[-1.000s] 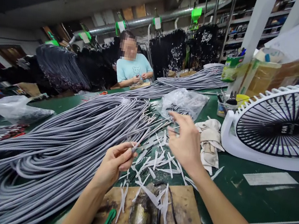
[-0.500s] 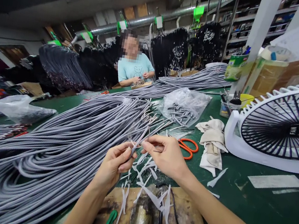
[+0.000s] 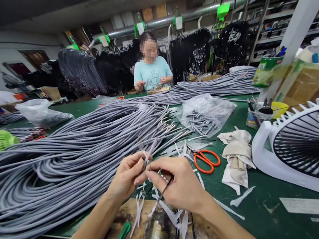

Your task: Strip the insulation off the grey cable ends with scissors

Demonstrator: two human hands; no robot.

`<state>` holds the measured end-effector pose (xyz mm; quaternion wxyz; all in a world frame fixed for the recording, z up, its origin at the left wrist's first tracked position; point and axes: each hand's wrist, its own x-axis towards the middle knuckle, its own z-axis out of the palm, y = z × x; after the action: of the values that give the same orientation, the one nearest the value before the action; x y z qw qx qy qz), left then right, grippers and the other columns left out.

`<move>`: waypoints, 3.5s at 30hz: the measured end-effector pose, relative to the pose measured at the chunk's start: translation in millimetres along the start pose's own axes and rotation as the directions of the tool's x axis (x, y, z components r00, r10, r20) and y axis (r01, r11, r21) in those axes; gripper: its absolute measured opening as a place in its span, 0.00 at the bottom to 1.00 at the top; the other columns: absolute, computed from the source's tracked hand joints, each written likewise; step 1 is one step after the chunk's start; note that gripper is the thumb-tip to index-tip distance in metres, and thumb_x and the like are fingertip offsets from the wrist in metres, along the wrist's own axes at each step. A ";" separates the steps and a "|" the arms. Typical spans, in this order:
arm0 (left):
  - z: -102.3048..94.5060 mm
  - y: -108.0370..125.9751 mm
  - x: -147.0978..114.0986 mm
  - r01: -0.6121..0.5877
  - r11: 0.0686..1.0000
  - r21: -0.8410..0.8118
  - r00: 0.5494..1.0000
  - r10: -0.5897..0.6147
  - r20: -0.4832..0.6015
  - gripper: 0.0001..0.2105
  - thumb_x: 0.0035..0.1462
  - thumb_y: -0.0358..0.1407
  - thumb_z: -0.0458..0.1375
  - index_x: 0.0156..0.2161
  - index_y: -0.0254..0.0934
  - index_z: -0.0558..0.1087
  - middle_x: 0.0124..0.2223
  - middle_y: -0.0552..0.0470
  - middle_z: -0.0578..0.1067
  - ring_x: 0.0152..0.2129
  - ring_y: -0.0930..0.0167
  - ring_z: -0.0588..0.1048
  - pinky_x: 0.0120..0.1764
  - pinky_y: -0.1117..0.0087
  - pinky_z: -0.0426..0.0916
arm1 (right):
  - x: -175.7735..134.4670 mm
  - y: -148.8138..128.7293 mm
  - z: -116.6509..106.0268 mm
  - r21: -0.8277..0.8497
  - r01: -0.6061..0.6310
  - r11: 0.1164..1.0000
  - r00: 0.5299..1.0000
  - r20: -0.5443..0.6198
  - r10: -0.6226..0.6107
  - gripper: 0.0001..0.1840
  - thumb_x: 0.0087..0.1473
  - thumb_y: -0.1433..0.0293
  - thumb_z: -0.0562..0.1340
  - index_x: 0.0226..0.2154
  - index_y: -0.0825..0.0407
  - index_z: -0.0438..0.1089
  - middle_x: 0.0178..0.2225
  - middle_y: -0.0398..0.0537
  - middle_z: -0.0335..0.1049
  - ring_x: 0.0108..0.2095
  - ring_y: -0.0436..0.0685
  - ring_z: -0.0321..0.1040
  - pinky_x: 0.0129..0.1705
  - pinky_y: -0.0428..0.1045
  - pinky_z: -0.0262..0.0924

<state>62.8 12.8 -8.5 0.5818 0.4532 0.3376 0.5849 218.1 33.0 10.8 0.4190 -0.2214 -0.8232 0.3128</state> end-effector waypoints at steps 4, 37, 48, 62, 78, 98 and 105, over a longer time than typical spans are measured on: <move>1.9 -2.3 -1.6 -0.021 0.999 0.026 0.999 0.021 -0.029 0.13 0.47 0.40 0.61 0.36 0.34 0.73 0.18 0.59 0.60 0.11 0.84 0.52 0.15 0.80 0.47 | -2.0 -1.7 5.9 0.017 0.099 0.995 0.995 -0.009 -0.099 0.09 0.52 0.74 0.56 0.27 0.55 0.71 0.23 0.44 0.70 0.21 0.46 0.61 0.25 0.42 0.55; -9.8 4.1 -2.6 -0.079 0.929 0.361 0.990 0.116 -0.083 0.10 0.49 0.38 0.59 0.32 0.31 0.75 0.21 0.53 0.70 0.13 0.81 0.59 0.16 0.79 0.50 | -1.1 4.7 -5.3 -0.112 -0.025 0.993 0.935 -0.355 -0.016 0.09 0.51 0.65 0.59 0.25 0.54 0.65 0.17 0.38 0.61 0.16 0.43 0.52 0.20 0.41 0.48; -0.3 5.2 -4.4 -0.235 0.708 0.666 0.964 0.258 0.065 0.10 0.49 0.37 0.58 0.25 0.31 0.76 0.19 0.54 0.66 0.17 0.78 0.61 0.21 0.76 0.55 | 0.5 12.3 0.2 0.196 -0.176 0.965 0.974 -0.107 0.200 0.13 0.51 0.64 0.58 0.22 0.55 0.66 0.16 0.38 0.58 0.17 0.43 0.50 0.18 0.41 0.46; -6.5 3.9 -5.3 0.056 0.884 0.464 0.995 -0.009 -0.104 0.29 0.58 0.50 0.40 0.30 0.30 0.76 0.17 0.52 0.65 0.13 0.78 0.58 0.17 0.76 0.48 | 2.9 19.4 2.1 0.205 -0.228 0.952 0.954 -0.147 0.261 0.10 0.50 0.66 0.59 0.23 0.55 0.65 0.18 0.38 0.58 0.17 0.43 0.49 0.18 0.41 0.45; -5.1 11.2 -13.0 -0.410 0.553 0.725 0.898 0.383 0.216 0.07 0.53 0.33 0.56 0.31 0.35 0.76 0.21 0.54 0.69 0.17 0.77 0.62 0.21 0.74 0.54 | 4.1 16.8 7.3 0.359 -0.257 0.897 0.964 0.039 0.261 0.17 0.54 0.62 0.55 0.20 0.55 0.59 0.17 0.37 0.50 0.19 0.44 0.46 0.20 0.42 0.43; 2.2 -3.3 -15.0 -0.379 0.065 0.923 0.775 0.567 0.278 0.08 0.53 0.28 0.53 0.35 0.33 0.74 0.21 0.53 0.68 0.17 0.75 0.63 0.22 0.74 0.56 | -0.7 10.0 11.5 0.279 -0.248 0.928 0.968 0.049 0.244 0.21 0.55 0.62 0.52 0.15 0.53 0.51 0.16 0.36 0.43 0.18 0.44 0.42 0.19 0.43 0.40; -2.0 -10.3 -16.9 -0.483 -0.188 0.855 0.645 0.585 0.493 0.08 0.51 0.26 0.55 0.36 0.32 0.74 0.18 0.53 0.67 0.15 0.75 0.63 0.23 0.73 0.55 | 3.7 16.2 9.1 0.039 -0.275 0.961 0.957 -0.083 0.278 0.24 0.56 0.61 0.50 0.15 0.52 0.44 0.17 0.37 0.39 0.19 0.45 0.39 0.20 0.44 0.38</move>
<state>63.3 -2.7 -21.0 -0.1819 0.7830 0.4256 0.4157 210.1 43.8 -2.6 0.4100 -0.3420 -0.7605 0.3694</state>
